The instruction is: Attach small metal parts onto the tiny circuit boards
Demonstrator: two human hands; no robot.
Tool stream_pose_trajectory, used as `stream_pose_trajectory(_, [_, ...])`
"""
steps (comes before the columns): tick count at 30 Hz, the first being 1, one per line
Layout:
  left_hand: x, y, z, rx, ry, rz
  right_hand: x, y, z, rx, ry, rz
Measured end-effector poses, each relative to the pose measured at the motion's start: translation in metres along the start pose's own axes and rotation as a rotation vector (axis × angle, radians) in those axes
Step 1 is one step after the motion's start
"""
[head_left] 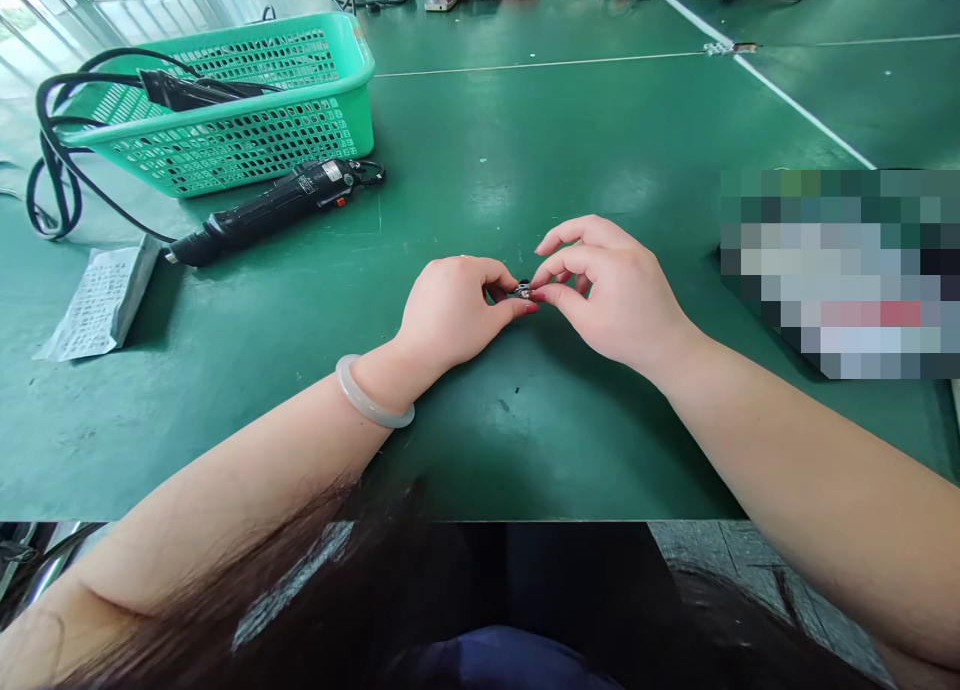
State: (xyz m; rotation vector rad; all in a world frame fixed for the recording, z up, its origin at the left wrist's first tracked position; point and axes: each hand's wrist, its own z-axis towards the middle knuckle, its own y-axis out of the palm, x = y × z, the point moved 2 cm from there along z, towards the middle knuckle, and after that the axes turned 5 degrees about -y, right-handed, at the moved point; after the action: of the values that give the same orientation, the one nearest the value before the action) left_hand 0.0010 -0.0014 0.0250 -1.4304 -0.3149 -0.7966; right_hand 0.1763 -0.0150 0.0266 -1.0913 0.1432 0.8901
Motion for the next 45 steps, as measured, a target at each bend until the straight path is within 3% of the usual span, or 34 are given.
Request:
stream_pose_trajectory(29, [-0.002,-0.001,0.001,-0.001,-0.037,-0.07,0.007,-0.002,0.001,0.069,0.145,0.115])
stream_pose_trajectory(36, [-0.003,-0.002,0.002,-0.006,-0.073,-0.126,0.013,-0.001,0.001,-0.046,0.249,0.136])
stream_pose_trajectory(45, [-0.003,-0.002,0.003,-0.012,-0.072,-0.144,0.012,-0.001,0.0,-0.004,0.219,0.116])
